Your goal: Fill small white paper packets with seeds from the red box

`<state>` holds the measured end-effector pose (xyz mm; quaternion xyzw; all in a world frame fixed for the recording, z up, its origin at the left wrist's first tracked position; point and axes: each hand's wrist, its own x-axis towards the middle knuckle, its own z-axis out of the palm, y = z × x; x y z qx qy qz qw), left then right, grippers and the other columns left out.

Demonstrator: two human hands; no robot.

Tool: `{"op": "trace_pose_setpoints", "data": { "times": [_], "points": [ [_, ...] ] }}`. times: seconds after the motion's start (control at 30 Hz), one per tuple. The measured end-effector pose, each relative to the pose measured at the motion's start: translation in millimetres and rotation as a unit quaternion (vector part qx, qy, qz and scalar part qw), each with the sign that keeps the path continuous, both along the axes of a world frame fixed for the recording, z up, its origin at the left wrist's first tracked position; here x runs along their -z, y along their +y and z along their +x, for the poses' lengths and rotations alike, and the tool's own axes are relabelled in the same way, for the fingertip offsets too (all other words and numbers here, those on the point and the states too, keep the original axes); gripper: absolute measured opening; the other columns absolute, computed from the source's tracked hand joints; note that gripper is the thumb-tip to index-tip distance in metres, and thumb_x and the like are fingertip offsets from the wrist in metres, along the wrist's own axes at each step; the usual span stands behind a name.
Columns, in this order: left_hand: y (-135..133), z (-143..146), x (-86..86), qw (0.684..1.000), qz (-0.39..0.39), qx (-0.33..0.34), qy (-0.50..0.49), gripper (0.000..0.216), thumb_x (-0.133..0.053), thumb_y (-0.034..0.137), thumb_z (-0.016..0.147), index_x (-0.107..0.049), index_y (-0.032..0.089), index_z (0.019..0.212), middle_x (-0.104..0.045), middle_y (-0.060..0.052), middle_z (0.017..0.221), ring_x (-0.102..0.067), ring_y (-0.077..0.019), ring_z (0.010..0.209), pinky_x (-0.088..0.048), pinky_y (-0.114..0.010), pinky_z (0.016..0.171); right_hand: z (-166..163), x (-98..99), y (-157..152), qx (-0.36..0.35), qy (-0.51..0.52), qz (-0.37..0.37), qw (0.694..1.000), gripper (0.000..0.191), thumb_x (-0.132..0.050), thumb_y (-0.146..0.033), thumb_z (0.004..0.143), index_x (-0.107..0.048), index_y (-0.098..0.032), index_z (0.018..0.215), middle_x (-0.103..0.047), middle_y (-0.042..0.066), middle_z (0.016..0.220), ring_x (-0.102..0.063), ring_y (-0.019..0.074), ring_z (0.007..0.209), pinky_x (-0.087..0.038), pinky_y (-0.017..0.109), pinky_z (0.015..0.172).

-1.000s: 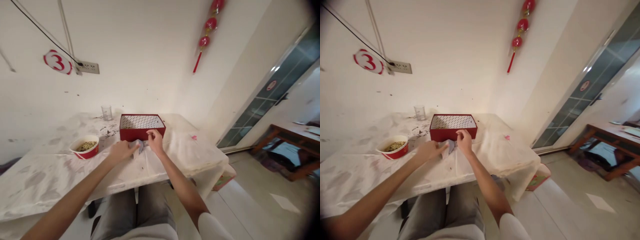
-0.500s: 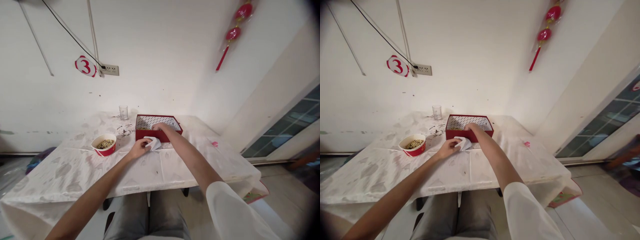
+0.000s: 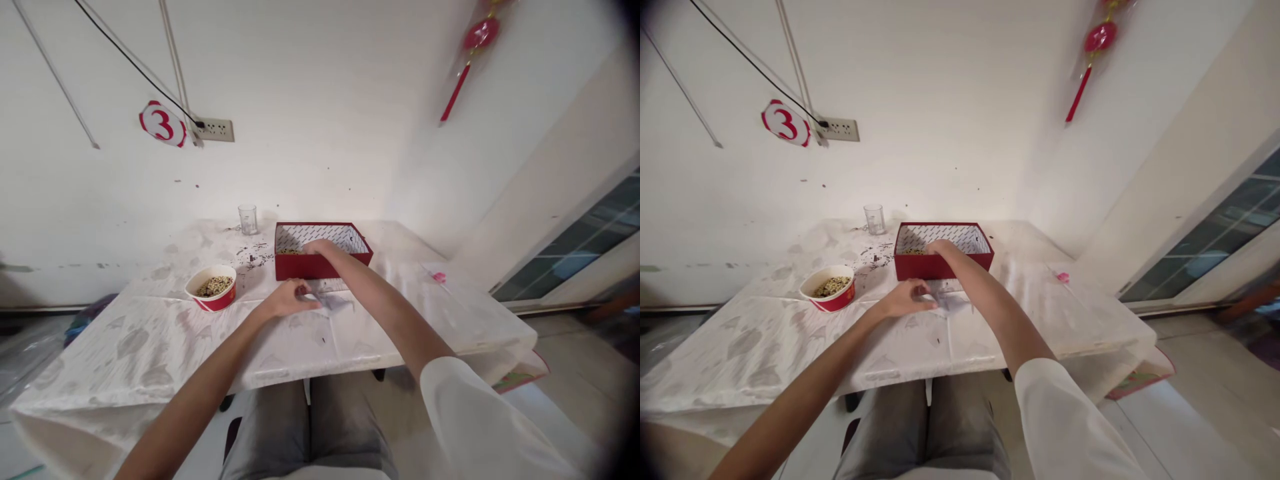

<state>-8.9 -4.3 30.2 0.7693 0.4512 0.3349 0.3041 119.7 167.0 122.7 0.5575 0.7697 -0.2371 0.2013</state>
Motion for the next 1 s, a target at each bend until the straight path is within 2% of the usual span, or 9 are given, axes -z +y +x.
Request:
{"op": "trace_pose_setpoints", "data": {
  "times": [0.1,0.2,0.3,0.4,0.57,0.7,0.8,0.9,1.0],
  "points": [
    [-3.8,4.1,0.1,0.998,-0.002,0.058,0.031,0.042,-0.087,0.055,0.067,-0.074,0.018,0.081,-0.067,-0.001,0.079,-0.056,-0.0161,0.072,-0.040,-0.028,0.066,1.1,3.9,4.5,-0.030,-0.005,-0.017,0.999,0.038,-0.066,-0.040,0.101,-0.063,-0.017,0.132,-0.065,0.010,0.132,-0.067,0.0245,0.112,-0.059,0.046,0.095],
    [-2.1,4.8,-0.3,0.995,-0.045,0.090,-0.007,0.033,-0.083,0.049,0.075,-0.074,0.017,0.080,-0.065,0.000,0.074,-0.053,-0.0139,0.068,-0.038,-0.027,0.064,2.4,7.7,9.1,-0.054,-0.002,-0.017,0.998,0.038,-0.066,-0.040,0.101,-0.063,-0.017,0.131,-0.065,0.010,0.132,-0.067,0.0244,0.112,-0.059,0.046,0.095],
    [0.7,2.7,-4.8,0.996,-0.032,0.072,-0.043,0.030,-0.084,0.046,0.076,-0.078,0.017,0.082,-0.067,-0.003,0.084,-0.056,-0.0155,0.076,-0.040,-0.028,0.068,2.1,9.7,12.1,-0.069,-0.003,-0.021,0.997,0.039,-0.066,-0.039,0.101,-0.063,-0.017,0.132,-0.065,0.010,0.132,-0.067,0.0244,0.112,-0.059,0.046,0.095],
    [1.3,-0.5,-12.4,0.995,0.013,0.054,-0.077,0.029,-0.085,0.046,0.077,-0.077,0.018,0.071,-0.063,-0.004,0.084,-0.055,-0.0161,0.080,-0.040,-0.029,0.072,1.0,9.6,11.6,-0.075,0.001,-0.024,0.997,0.038,-0.066,-0.040,0.101,-0.063,-0.017,0.131,-0.065,0.010,0.131,-0.067,0.0242,0.112,-0.059,0.046,0.094],
    [3.7,-4.9,-16.5,0.975,-0.043,0.052,-0.213,0.040,-0.075,0.047,0.088,-0.070,0.016,0.063,-0.058,-0.001,0.071,-0.049,-0.0122,0.068,-0.038,-0.026,0.066,1.4,8.1,5.1,-0.084,0.022,-0.020,0.996,0.034,-0.064,-0.041,0.102,-0.066,-0.017,0.126,-0.068,0.009,0.125,-0.069,0.0218,0.106,-0.061,0.042,0.091],
    [9.8,-5.8,-12.2,0.929,-0.105,-0.032,-0.355,0.039,-0.077,0.052,0.085,-0.070,0.016,0.071,-0.058,0.000,0.068,-0.049,-0.0105,0.062,-0.040,-0.023,0.060,2.7,7.9,0.2,-0.105,0.054,-0.001,0.993,0.035,-0.065,-0.041,0.101,-0.065,-0.017,0.127,-0.067,0.009,0.125,-0.069,0.0223,0.106,-0.060,0.043,0.091],
    [12.7,-7.1,-13.5,0.877,-0.165,-0.070,-0.446,0.035,-0.081,0.050,0.081,-0.073,0.018,0.091,-0.065,-0.001,0.080,-0.057,-0.0117,0.067,-0.046,-0.021,0.059,1.9,7.6,-0.9,-0.123,0.087,0.026,0.988,0.037,-0.066,-0.040,0.101,-0.064,-0.017,0.130,-0.066,0.010,0.129,-0.068,0.0240,0.110,-0.060,0.045,0.093],
    [13.0,-9.5,-17.9,0.839,-0.217,-0.048,-0.498,0.037,-0.077,0.045,0.084,-0.071,0.019,0.108,-0.070,-0.005,0.097,-0.065,-0.0168,0.077,-0.055,-0.027,0.063,-0.8,6.1,-0.7,-0.133,0.106,0.051,0.984,0.039,-0.066,-0.041,0.100,-0.064,-0.016,0.130,-0.065,0.009,0.131,-0.067,0.0260,0.112,-0.060,0.046,0.094],
    [13.1,-10.1,-17.3,0.805,-0.256,-0.016,-0.535,0.033,-0.071,0.039,0.085,-0.069,0.019,0.111,-0.069,-0.010,0.113,-0.070,-0.0218,0.088,-0.062,-0.037,0.077,-2.8,3.8,-1.4,-0.142,0.110,0.061,0.982,0.039,-0.066,-0.041,0.100,-0.064,-0.016,0.130,-0.065,0.009,0.130,-0.067,0.0266,0.113,-0.059,0.046,0.095]
  ]
}}
